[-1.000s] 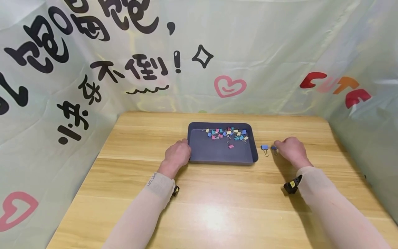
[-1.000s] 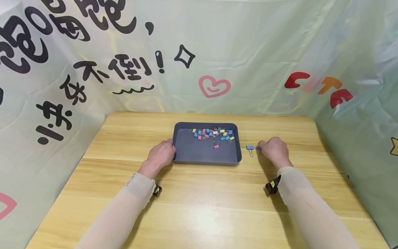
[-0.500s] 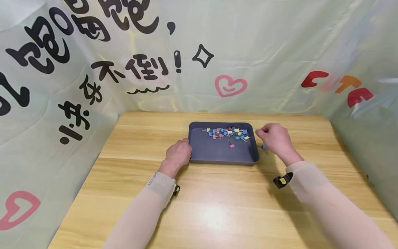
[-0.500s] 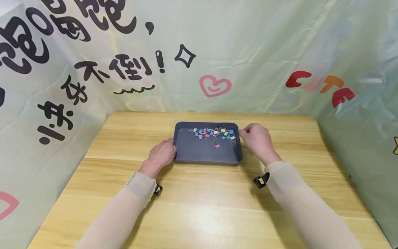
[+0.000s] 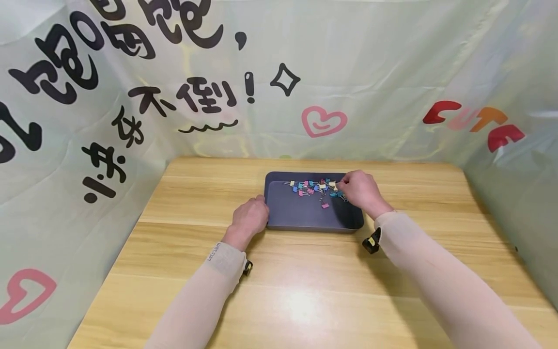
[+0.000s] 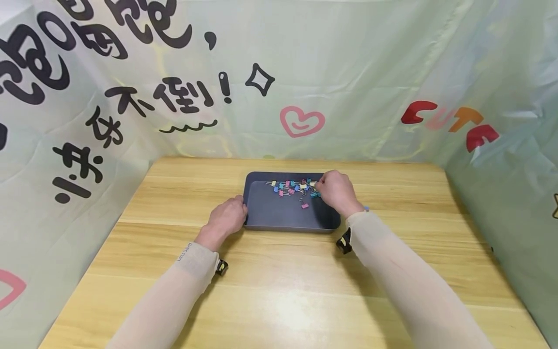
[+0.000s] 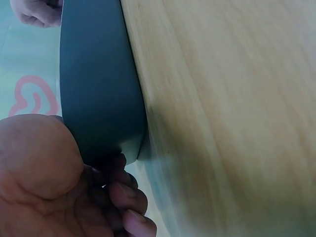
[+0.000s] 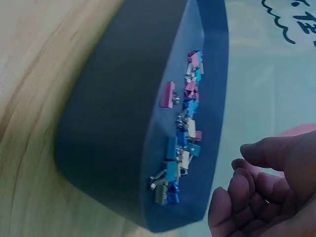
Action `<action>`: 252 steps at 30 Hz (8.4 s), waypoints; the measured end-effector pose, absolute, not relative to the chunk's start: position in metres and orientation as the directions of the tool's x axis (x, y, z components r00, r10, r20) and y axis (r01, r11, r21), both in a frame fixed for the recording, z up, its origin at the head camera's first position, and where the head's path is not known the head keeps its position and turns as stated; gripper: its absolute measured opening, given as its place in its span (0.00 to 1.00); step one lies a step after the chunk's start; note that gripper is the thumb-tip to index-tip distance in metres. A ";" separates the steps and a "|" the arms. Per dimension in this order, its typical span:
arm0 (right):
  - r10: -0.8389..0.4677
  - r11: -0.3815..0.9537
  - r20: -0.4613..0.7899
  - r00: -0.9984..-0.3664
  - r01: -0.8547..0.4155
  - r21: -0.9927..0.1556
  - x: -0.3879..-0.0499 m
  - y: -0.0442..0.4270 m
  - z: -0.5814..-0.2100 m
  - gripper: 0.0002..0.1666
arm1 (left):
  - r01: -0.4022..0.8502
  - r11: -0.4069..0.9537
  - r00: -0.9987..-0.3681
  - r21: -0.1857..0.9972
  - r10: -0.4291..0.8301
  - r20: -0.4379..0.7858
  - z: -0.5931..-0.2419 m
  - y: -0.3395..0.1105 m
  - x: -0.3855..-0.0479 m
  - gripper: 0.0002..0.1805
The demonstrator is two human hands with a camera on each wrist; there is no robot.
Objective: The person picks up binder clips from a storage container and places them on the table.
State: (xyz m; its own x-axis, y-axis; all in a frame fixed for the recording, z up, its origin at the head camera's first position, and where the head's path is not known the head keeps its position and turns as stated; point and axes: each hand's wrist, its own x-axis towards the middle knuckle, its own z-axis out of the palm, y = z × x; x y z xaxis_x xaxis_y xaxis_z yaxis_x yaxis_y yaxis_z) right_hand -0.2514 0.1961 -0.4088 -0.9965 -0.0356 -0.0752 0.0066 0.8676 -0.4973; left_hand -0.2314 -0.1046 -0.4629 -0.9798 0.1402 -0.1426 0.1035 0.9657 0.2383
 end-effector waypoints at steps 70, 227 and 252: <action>-0.128 0.902 -0.134 -0.983 -0.059 -0.428 -0.278 0.154 -0.445 0.18 | 0.215 0.975 -0.975 0.063 0.218 -0.046 -0.457 -0.107 -0.229 0.14; -0.275 0.933 -0.082 -0.958 -0.245 -0.265 -0.292 0.092 -0.455 0.12 | 0.162 0.957 -0.977 0.239 0.190 -0.098 -0.464 -0.109 -0.231 0.16; -0.211 0.930 -0.093 -0.973 -0.171 -0.327 -0.277 0.096 -0.446 0.13 | 0.150 0.963 -0.977 0.225 0.179 -0.113 -0.466 -0.108 -0.232 0.17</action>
